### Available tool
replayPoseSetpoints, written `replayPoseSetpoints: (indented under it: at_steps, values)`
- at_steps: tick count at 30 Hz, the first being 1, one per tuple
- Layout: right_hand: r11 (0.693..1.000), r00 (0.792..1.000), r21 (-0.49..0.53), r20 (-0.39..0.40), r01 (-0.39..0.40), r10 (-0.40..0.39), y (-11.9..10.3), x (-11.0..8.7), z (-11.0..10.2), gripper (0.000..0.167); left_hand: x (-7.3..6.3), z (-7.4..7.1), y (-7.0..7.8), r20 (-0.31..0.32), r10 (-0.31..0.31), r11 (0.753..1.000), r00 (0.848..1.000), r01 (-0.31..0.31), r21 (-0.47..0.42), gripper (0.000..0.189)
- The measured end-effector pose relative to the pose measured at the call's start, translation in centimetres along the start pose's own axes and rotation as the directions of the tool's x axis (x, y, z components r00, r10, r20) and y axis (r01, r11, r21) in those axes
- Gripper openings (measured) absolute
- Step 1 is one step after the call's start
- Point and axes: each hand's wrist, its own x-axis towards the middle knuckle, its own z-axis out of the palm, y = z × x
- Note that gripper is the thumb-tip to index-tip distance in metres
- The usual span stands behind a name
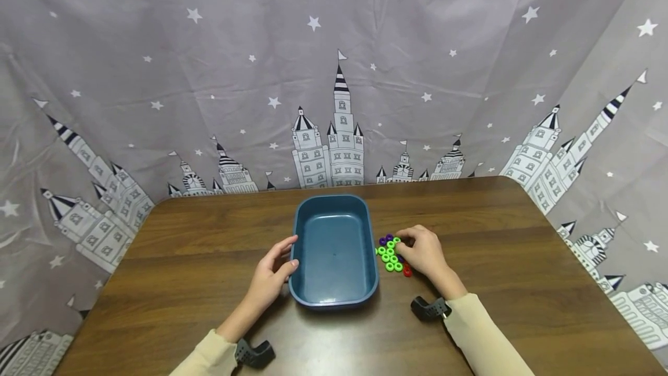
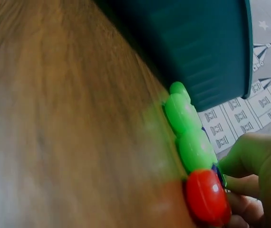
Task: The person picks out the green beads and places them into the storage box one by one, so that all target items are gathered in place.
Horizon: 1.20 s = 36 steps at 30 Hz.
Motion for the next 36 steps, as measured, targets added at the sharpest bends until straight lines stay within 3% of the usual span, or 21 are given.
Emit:
replayPoseSetpoints:
  at_steps: [10,18,29,36]
  values:
    - [0.998,0.998,-0.021,0.023,-0.058,0.059,-0.33,-0.10,0.21,0.024,0.02,0.07,-0.09,0.003,-0.003,1.000,1.000,0.003,0.002,0.049]
    - [0.999,1.000,-0.039,0.014,0.000,0.001,-0.11,-0.19,0.46,0.021,-0.15,0.09,-0.11,-0.002,-0.015,1.000,1.000,0.015,0.010,0.050]
    - [0.999,1.000,-0.029,-0.012,0.023,-0.024,-0.06,-0.16,0.99,0.018,-0.28,-0.19,-0.24,-0.013,-0.020,1.000,1.000,0.020,0.008,0.050]
    - [0.999,0.997,-0.022,-0.064,0.034,-0.035,0.09,-0.34,0.84,0.015,-0.18,-0.03,-0.40,-0.001,0.006,1.000,1.000,-0.006,0.007,0.050]
